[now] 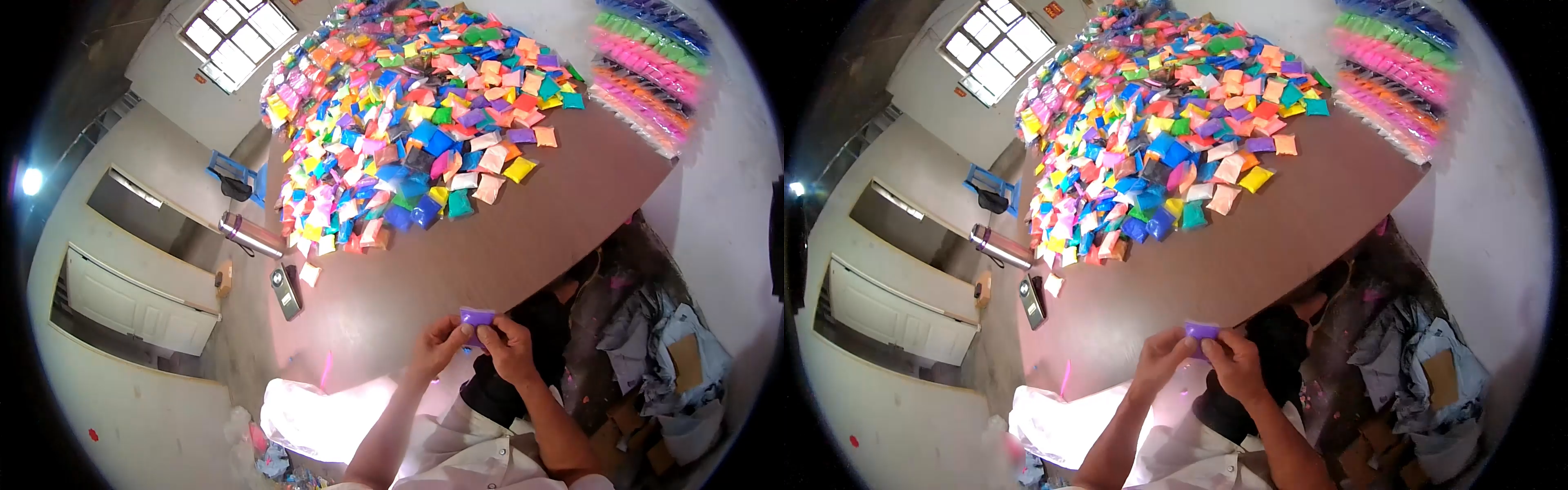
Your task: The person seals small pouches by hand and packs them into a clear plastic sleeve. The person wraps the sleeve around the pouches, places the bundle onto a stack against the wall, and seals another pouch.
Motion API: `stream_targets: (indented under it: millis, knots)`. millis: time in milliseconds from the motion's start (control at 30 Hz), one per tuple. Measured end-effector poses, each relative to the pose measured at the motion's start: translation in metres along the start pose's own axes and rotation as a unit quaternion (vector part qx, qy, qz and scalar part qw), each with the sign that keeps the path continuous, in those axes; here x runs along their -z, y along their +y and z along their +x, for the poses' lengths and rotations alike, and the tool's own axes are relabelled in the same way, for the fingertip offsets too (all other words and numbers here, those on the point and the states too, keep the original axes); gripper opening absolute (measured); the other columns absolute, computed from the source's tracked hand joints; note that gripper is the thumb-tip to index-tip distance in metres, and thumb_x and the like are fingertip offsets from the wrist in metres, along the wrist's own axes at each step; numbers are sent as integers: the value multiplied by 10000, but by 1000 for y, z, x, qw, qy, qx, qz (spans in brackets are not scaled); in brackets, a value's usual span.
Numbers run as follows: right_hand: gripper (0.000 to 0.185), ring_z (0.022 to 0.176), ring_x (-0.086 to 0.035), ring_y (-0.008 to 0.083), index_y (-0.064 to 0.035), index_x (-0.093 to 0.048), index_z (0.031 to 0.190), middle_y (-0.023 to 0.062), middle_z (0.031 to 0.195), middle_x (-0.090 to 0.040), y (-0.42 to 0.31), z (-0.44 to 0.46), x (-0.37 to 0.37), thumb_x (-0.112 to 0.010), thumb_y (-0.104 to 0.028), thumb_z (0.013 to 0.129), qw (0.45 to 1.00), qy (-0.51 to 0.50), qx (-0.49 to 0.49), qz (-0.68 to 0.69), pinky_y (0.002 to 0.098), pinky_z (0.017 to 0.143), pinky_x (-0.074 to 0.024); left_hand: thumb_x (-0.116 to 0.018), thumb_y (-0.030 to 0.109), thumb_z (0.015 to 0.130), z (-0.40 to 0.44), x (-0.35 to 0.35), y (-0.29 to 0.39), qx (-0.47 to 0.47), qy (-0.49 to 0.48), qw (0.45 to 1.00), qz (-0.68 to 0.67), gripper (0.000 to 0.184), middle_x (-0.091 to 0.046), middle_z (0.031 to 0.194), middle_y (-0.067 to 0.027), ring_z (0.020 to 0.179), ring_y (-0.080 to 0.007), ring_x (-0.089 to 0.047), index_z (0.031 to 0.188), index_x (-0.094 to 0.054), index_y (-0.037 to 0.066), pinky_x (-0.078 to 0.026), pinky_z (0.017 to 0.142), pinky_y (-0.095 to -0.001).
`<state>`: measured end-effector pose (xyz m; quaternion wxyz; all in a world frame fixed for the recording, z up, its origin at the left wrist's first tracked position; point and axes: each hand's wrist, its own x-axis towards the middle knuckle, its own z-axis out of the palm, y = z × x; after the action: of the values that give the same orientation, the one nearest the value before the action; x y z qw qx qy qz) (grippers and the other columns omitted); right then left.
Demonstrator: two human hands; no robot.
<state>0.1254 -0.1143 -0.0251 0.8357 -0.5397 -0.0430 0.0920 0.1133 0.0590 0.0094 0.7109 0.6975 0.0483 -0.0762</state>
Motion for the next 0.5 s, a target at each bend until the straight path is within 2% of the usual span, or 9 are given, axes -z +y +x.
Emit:
stream_targets:
  millis: [133, 200, 233, 267, 367, 500]
  knots:
    - [181, 778, -559, 53, -13, -712, 1123, -36, 869, -625, -5, -3, -3, -700, -167, 1027, 998, -1, 5, -60, 233, 685, -469, -687, 163, 1065, -2, 1, -5, 3, 25, 1000, 11, 191, -756, 988, -32, 915, -106, -693, 1105, -739, -16, -574, 857, -288]
    - [201, 814, -581, 55, -15, -701, 1161, -35, 891, -640, -4, -2, -5, -693, -164, 1028, 1000, 22, 9, 7, 232, 733, -490, -700, 164, 1058, -5, -4, 5, -17, 34, 999, -13, 178, -753, 946, -29, 868, -88, -676, 1027, -726, -9, -562, 823, -273]
    - [215, 840, -598, 56, -12, -692, 1178, -24, 925, -663, -8, -3, -3, -697, -162, 1024, 1000, 23, -14, -13, 229, 757, -499, -711, 163, 1050, -7, -8, 8, -12, 44, 999, -6, 182, -739, 912, -22, 839, -76, -653, 990, -715, -9, -542, 787, -257]
    - [215, 840, -598, 56, -12, -692, 1178, -24, 925, -663, -9, -3, -2, -697, -162, 1024, 999, 26, -20, -19, 229, 757, -499, -711, 163, 1050, -8, -5, 3, -6, 42, 999, -13, 182, -739, 912, -22, 839, -76, -653, 990, -715, -9, -542, 787, -257]
    - [201, 855, -604, 57, -11, -693, 1169, -8, 979, -681, -9, -7, 1, -701, -144, 1019, 999, 12, -49, -1, 230, 760, -498, -718, 145, 1034, -12, 2, -6, -3, 38, 995, 94, 194, -768, 967, -63, 887, -115, -684, 1099, -748, -36, -569, 841, -308]
    - [178, 884, -622, 61, -15, -693, 1162, -2, 988, -692, 0, -13, -3, -694, -114, 1014, 999, -9, -31, -1, 240, 794, -517, -719, 144, 1034, -19, -4, 12, 13, 52, 998, 36, 183, -764, 959, -49, 887, -105, -685, 1080, -752, -30, -567, 816, -294]
